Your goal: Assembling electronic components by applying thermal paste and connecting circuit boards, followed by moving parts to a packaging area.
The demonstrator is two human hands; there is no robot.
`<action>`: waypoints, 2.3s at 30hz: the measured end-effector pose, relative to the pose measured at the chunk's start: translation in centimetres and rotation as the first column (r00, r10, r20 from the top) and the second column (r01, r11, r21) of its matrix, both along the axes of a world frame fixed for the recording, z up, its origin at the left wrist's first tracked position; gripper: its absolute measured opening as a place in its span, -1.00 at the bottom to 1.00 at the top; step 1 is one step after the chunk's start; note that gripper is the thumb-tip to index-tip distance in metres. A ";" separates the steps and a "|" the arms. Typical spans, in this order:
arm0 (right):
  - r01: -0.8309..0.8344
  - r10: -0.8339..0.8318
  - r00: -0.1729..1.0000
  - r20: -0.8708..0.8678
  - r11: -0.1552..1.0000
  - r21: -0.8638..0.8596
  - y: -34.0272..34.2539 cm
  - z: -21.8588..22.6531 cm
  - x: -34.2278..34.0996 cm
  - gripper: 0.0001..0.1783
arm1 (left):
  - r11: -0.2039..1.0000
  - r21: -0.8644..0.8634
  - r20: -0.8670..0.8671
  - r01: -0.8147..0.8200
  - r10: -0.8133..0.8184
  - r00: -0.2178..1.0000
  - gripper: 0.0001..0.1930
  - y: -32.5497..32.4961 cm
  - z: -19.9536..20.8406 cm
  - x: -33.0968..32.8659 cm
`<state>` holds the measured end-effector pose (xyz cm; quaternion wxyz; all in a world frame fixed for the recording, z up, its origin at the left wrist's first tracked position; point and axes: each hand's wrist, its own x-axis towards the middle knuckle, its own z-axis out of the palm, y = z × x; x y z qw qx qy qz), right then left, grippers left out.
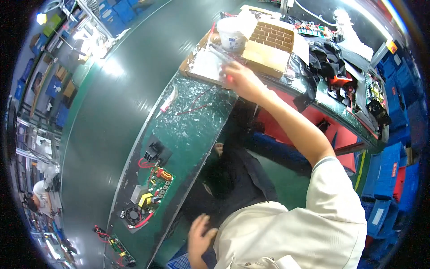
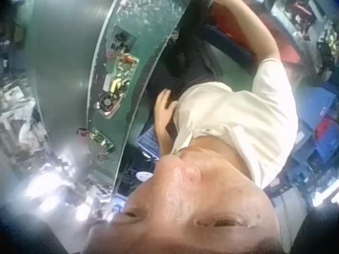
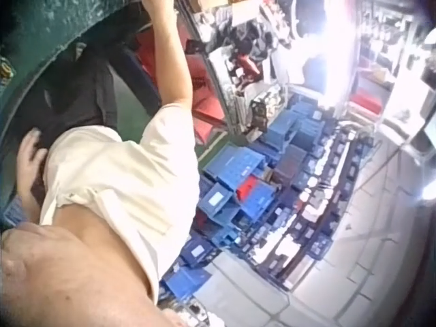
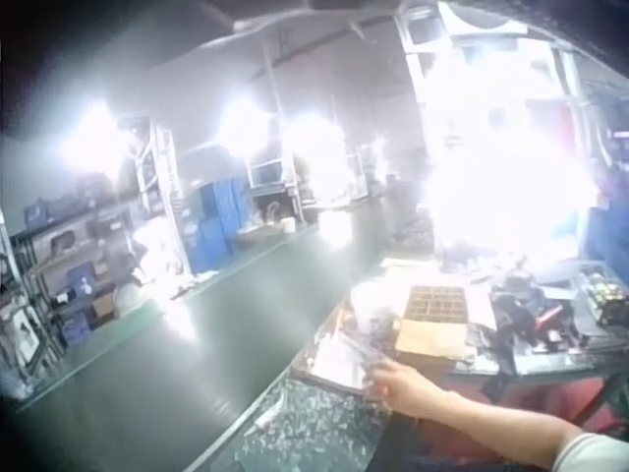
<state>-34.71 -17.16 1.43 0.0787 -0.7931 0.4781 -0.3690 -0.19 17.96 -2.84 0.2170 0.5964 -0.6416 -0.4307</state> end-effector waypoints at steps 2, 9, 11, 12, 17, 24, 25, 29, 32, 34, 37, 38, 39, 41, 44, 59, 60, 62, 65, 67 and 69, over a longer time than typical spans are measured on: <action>0.141 -0.147 0.951 0.272 0.989 0.044 -0.4 1.5 0.9 -0.78 | 0.917 -0.358 0.212 -0.176 0.263 0.941 -0.71 -1.1 4.3 1.5; 0.272 -0.325 0.857 0.399 0.944 0.186 -4.4 -1.3 0.6 -0.78 | 0.161 -0.615 -0.107 -0.772 0.953 0.283 -0.63 -1.3 2.3 15.9; 0.249 -0.294 0.852 0.434 0.956 0.158 -4.8 -0.7 1.5 -0.79 | 0.120 -0.582 -0.166 -0.804 0.951 0.262 -0.65 -1.8 0.0 17.9; 0.239 -0.283 0.846 0.451 0.959 0.154 -5.1 -0.8 1.6 -0.79 | 0.090 -0.542 -0.226 -0.835 0.942 0.249 -0.67 -2.0 -1.2 18.4; 0.328 -0.377 0.867 0.326 0.924 0.196 -5.8 -1.2 1.6 -0.77 | 0.196 -0.662 -0.021 -0.723 0.960 0.278 -0.70 -2.3 -3.6 18.7; 0.130 -0.173 0.909 0.378 0.982 0.137 -6.1 -0.2 1.7 -0.82 | 0.237 -0.692 0.068 -0.682 0.962 0.266 -0.71 -1.6 -4.2 19.3; 0.132 -0.175 0.911 0.374 0.982 0.138 -6.1 -0.4 1.6 -0.82 | 0.244 -0.709 0.070 -0.662 0.958 0.278 -0.72 -1.8 -4.3 19.4; 0.081 -0.114 0.962 0.248 0.987 0.138 -5.6 -0.1 1.6 -0.79 | 0.204 -0.680 -0.018 -0.704 0.956 0.294 -0.72 -2.1 -4.7 19.1; 0.124 -0.166 0.958 0.235 0.975 0.185 -5.5 0.7 0.9 -0.78 | 0.252 -0.693 0.080 -0.676 0.958 0.275 -0.72 -2.3 -4.3 18.8; 0.245 -0.299 0.900 0.317 0.949 0.197 -6.1 0.9 0.9 -0.83 | 0.223 -0.642 0.060 -0.734 0.969 0.242 -0.72 -2.5 -4.4 18.9; 0.355 -0.400 0.871 0.285 0.914 0.197 -6.0 1.3 2.2 -0.80 | 0.225 -0.672 0.059 -0.706 0.966 0.252 -0.72 -2.2 -4.5 19.4; 0.425 -0.465 0.860 0.207 0.880 0.211 -5.8 1.2 2.8 -0.77 | 0.223 -0.670 0.062 -0.708 0.967 0.246 -0.72 -2.1 -4.5 19.2; 0.417 -0.458 0.865 0.205 0.883 0.214 -5.8 0.7 2.6 -0.77 | 0.208 -0.664 0.056 -0.719 0.972 0.230 -0.72 -2.2 -4.4 19.1; 0.426 -0.443 0.887 0.133 0.894 0.139 -6.2 -0.4 1.8 -0.72 | 0.187 -0.679 0.055 -0.710 0.977 0.205 -0.72 -1.9 -3.8 19.0; 0.439 -0.447 0.888 0.107 0.894 0.091 -5.0 1.5 0.6 -0.78 | 0.137 -0.664 -0.068 -0.735 0.968 0.242 -0.67 -2.3 -3.2 18.5; -0.564 0.430 0.804 0.411 0.769 0.300 16.2 6.6 18.7 -0.86 | 0.623 -0.758 0.388 -0.193 0.668 0.635 -0.19 -8.0 -0.1 5.8; -0.562 0.463 0.815 0.349 0.778 0.280 16.4 6.5 19.2 -0.88 | 0.623 -0.755 0.382 -0.202 0.670 0.637 -0.19 -8.2 -0.9 5.8; -0.559 0.508 0.822 0.256 0.805 0.199 16.4 5.9 19.4 -0.88 | 0.672 -0.714 0.452 -0.195 0.656 0.605 -0.12 -8.5 -1.9 5.7; -0.556 0.534 0.827 0.176 0.822 0.119 16.6 5.0 19.8 -0.87 | 0.656 -0.728 0.435 -0.201 0.668 0.604 -0.11 -8.5 -2.3 5.6; -0.559 0.537 0.826 0.171 0.817 0.139 16.8 4.6 20.0 -0.88 | 0.657 -0.725 0.436 -0.204 0.668 0.603 -0.11 -8.5 -2.4 5.6; -0.568 0.553 0.821 0.140 0.815 0.114 16.5 3.4 20.6 -0.87 | 0.654 -0.729 0.432 -0.202 0.668 0.606 -0.12 -8.5 -2.4 5.5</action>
